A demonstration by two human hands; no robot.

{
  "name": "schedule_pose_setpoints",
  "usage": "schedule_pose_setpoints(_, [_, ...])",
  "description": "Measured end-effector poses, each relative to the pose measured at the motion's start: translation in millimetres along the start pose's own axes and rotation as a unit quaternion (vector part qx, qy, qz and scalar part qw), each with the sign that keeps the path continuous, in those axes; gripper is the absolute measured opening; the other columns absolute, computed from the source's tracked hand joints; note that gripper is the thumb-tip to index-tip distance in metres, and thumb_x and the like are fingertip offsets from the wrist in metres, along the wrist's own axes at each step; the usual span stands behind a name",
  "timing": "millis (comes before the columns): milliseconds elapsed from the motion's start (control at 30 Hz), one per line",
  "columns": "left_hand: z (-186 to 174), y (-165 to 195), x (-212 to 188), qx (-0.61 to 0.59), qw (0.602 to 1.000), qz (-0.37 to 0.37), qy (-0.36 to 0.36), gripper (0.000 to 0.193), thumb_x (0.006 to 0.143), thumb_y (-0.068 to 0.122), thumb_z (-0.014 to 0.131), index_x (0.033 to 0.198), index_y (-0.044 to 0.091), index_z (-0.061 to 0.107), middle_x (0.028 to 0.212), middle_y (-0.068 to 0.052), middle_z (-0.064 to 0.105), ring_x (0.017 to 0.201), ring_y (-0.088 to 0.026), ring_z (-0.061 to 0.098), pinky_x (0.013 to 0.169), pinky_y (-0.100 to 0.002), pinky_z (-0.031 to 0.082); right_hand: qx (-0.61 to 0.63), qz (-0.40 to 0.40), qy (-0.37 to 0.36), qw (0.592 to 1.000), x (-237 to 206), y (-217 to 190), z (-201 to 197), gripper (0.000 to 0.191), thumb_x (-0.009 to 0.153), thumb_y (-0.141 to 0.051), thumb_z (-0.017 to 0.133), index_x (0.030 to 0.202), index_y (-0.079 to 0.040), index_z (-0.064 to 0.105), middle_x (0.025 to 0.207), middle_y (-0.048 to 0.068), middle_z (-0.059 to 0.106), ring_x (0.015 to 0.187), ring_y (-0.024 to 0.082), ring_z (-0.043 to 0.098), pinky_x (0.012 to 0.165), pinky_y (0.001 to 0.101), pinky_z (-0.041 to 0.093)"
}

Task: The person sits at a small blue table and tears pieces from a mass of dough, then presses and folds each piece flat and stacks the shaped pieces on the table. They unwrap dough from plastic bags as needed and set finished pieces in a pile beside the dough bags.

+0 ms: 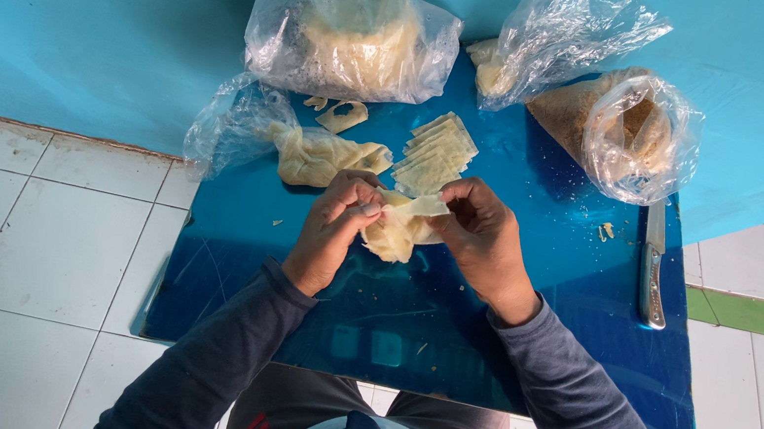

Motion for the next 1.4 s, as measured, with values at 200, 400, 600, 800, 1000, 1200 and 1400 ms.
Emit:
schedule_pose_setpoints(200, [11.7,6.0,0.8,0.065,0.997,0.039,-0.029,0.034,0.086,0.024,0.083,0.098,0.007,0.055,0.103,-0.003,0.05,0.084,-0.009,0.052,0.067,-0.024,0.05,-0.149,-0.081,-0.016,0.985,-11.2,-23.1,13.5,0.021,0.095,0.005,0.069,0.115,0.002,0.064,0.108,0.008,0.071,0.1,0.013,0.071,0.088,0.0278,0.06])
schedule_pose_setpoints(400, [17.3,1.4,-0.4,0.14,0.987,0.059,-0.044,0.032,0.089,0.025,0.085,0.092,0.007,0.059,0.095,0.0,0.052,0.079,-0.008,0.05,0.066,-0.024,0.045,-0.151,-0.068,-0.012,0.986,-11.0,-20.9,8.1,0.015,0.099,0.001,0.067,0.113,0.001,0.065,0.105,0.008,0.073,0.095,0.012,0.072,0.083,0.0274,0.061])
schedule_pose_setpoints(600, [8.8,-17.0,2.2,-0.1,0.991,-0.087,-0.009,0.017,0.094,0.018,0.078,0.1,0.009,0.065,0.097,0.001,0.064,0.085,-0.005,0.058,0.075,-0.022,0.05,0.037,0.015,0.053,0.998,10.3,-4.9,-16.8,0.022,0.097,0.006,0.06,0.115,-0.003,0.053,0.101,0.01,0.065,0.088,0.013,0.065,0.075,0.0269,0.056])
schedule_pose_setpoints(800, [-1.5,-24.3,11.0,-0.27,0.954,-0.125,0.047,0.018,0.093,0.012,0.075,0.108,0.009,0.066,0.103,-0.001,0.07,0.094,-0.009,0.067,0.082,-0.027,0.056,0.161,0.097,-0.029,0.982,15.5,-0.8,-25.9,0.013,0.098,0.003,0.054,0.109,-0.003,0.056,0.101,0.011,0.064,0.085,0.019,0.067,0.076,0.0326,0.059])
schedule_pose_setpoints(1000, [-13.7,-28.4,19.9,-0.361,0.923,-0.111,0.071,0.018,0.094,0.01,0.074,0.11,0.008,0.067,0.104,-0.002,0.072,0.096,-0.013,0.07,0.084,-0.031,0.058,0.05,0.101,-0.096,0.989,10.3,-6.6,-27.5,0.018,0.102,-0.002,0.055,0.111,0.002,0.07,0.109,0.01,0.07,0.097,0.014,0.071,0.089,0.0301,0.06])
schedule_pose_setpoints(1200, [-26.9,-27.2,32.0,-0.369,0.917,-0.099,0.117,0.022,0.093,0.011,0.072,0.115,0.008,0.069,0.105,-0.001,0.073,0.096,-0.014,0.071,0.084,-0.031,0.058,-0.351,0.086,-0.053,0.931,7.3,-8.5,-44.6,0.022,0.102,-0.006,0.059,0.119,-0.002,0.072,0.097,0.012,0.079,0.075,0.026,0.066,0.065,0.0386,0.051])
schedule_pose_setpoints(1400, [-27.9,-24.5,36.6,-0.358,0.921,-0.099,0.117,0.012,0.095,0.014,0.073,0.106,0.009,0.069,0.103,-0.001,0.072,0.093,-0.013,0.069,0.082,-0.03,0.058,-0.403,-0.147,-0.134,0.894,-9.7,-28.4,-43.2,0.038,0.09,0.009,0.047,0.121,0.001,0.067,0.109,0.019,0.075,0.094,0.029,0.075,0.077,0.0309,0.06])
Point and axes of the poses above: each hand's wrist, its own x-axis towards the middle knuckle, its own z-axis out of the palm, y = z × x, the point moved 4 cm from there along x, towards the middle knuckle
